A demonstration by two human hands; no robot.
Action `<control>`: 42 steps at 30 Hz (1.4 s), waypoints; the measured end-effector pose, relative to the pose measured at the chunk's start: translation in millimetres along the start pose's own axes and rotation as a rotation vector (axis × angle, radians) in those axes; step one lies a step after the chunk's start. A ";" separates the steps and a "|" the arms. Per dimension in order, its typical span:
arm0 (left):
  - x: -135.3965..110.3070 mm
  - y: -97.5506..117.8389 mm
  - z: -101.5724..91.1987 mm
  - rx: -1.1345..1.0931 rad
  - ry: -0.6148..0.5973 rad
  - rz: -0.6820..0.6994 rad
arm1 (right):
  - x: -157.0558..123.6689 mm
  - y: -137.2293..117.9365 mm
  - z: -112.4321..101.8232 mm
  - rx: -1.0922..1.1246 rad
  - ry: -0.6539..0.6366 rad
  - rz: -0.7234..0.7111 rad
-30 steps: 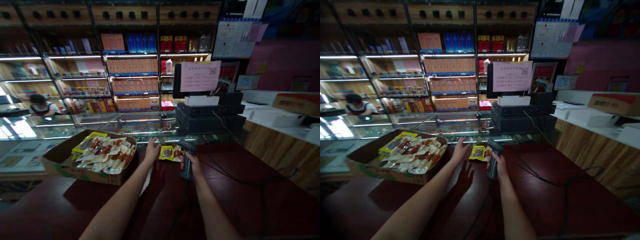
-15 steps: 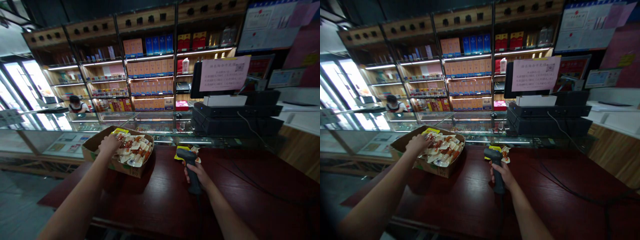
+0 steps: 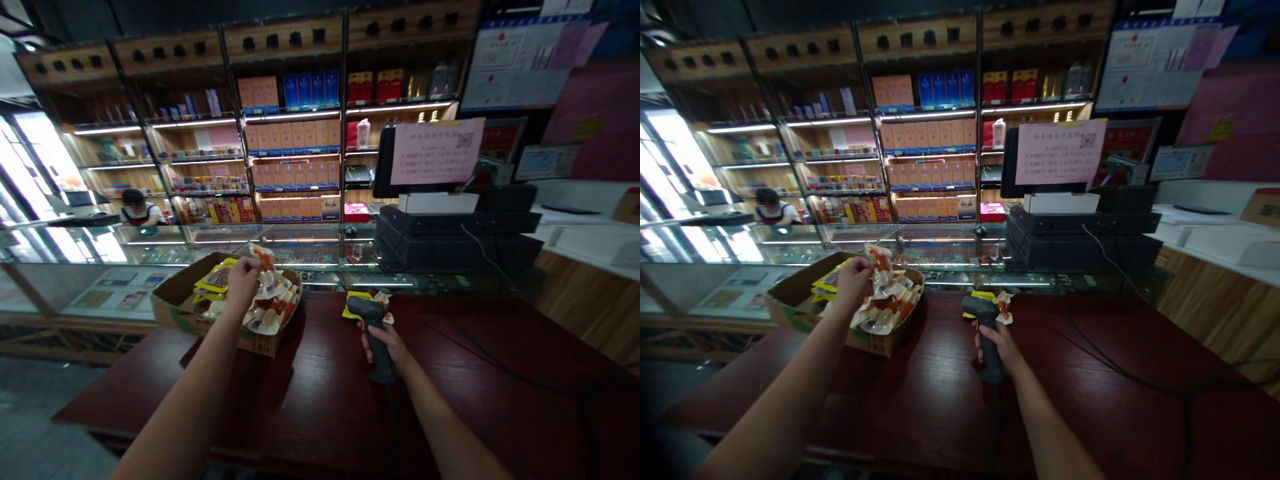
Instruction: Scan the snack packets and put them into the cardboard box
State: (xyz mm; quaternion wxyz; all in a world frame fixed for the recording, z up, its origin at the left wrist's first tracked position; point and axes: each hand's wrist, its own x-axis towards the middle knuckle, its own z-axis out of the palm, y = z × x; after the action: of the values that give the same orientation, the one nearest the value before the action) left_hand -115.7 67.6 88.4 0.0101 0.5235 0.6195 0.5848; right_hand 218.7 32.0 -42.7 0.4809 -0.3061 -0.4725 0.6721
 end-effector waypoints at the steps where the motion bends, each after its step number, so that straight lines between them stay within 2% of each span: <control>1: -5.9 4.1 8.4 -0.064 -0.011 0.002 | 0.2 0.3 -0.2 0.002 -0.006 0.000; 4: -23.8 14.1 33.5 -0.145 -0.034 -0.050 | 0.8 0.9 -0.1 0.009 -0.012 -0.006; 6: -37.9 18.1 49.7 -0.086 -0.111 -0.063 | 1.2 1.3 0.8 0.010 -0.009 -0.005; 11: -86.4 17.0 80.7 0.308 -0.518 0.004 | 3.5 5.6 2.7 0.004 -0.014 0.028; 16: -122.2 6.3 84.8 0.677 -0.932 0.060 | 6.3 11.6 0.3 0.006 -0.023 0.025; 19: -129.0 -2.3 85.0 0.712 -1.058 0.043 | 6.9 12.7 -1.2 0.004 -0.026 0.027; 22: -131.0 -13.2 89.8 0.638 -1.006 -0.009 | 7.3 12.6 -1.6 0.003 -0.030 0.025; 25: -131.0 -23.1 98.3 0.379 -0.795 -0.064 | 7.2 11.6 -0.9 0.013 -0.036 0.021; 30: -126.1 -26.1 116.2 -0.241 -0.444 -0.136 | 4.9 10.1 1.9 0.026 -0.066 0.012; 33: -125.3 -23.6 125.8 -0.424 -0.299 -0.184 | 3.5 11.9 3.3 0.010 -0.114 0.015; 37: -133.1 -26.0 133.5 -0.496 -0.314 -0.211 | 2.2 15.4 5.8 -0.026 -0.161 0.027; 42: -141.7 -30.5 133.3 -0.415 -0.341 -0.231 | -1.9 12.3 12.3 -0.055 -0.175 0.029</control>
State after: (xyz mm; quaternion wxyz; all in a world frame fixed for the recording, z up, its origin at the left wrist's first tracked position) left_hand 12.1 76.2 -61.0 0.2875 0.5272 0.5315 0.5974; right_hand 204.3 24.9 -49.7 0.4197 -0.2660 -0.5265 0.6899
